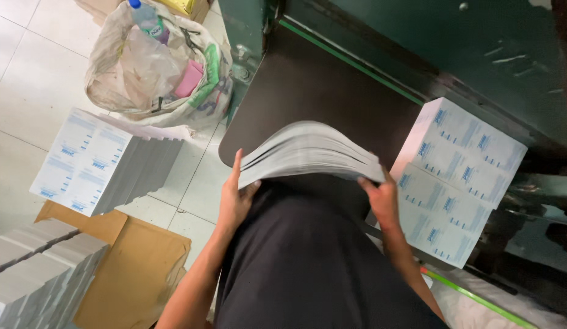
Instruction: The person repeatedly picks up stacks of printed paper sheets from the floor and a nearby surface, then places them onto a dark table. The person aligns and stacks the papers by hand in a repetitive manner.
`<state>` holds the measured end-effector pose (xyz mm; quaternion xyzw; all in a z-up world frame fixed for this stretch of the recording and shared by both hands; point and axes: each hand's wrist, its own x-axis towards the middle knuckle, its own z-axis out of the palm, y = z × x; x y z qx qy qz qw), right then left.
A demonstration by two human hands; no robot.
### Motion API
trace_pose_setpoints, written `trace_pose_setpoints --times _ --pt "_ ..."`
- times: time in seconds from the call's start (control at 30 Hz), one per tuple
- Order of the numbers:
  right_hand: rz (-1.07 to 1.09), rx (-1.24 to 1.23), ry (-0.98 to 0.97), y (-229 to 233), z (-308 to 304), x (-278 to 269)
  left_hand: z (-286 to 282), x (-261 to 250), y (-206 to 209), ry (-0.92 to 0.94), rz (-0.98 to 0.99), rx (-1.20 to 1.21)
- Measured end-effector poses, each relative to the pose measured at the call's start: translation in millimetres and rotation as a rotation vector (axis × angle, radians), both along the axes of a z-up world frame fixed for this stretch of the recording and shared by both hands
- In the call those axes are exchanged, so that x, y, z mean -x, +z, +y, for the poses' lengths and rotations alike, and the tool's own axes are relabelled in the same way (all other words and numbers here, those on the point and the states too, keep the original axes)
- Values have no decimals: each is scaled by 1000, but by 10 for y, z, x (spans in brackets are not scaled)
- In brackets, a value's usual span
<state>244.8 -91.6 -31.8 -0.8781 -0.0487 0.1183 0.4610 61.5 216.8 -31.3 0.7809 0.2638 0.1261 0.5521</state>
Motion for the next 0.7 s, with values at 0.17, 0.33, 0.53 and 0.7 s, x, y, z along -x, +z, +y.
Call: trace_pose_setpoints --times 0.17,0.33,0.53,0.7 --pt "738 -596 -487 566 508 -428 261 -89 -564 -13 -11 208" --pt "463 -825 172 -389 275 -732 395 -509 -740 20 79 245" --pt "-55 -294 493 -405 -20 -638 428 -448 -562 -55 12 322" --pt "172 -270 357 -326 41 -552 369 -232 -666 -84 -81 315"
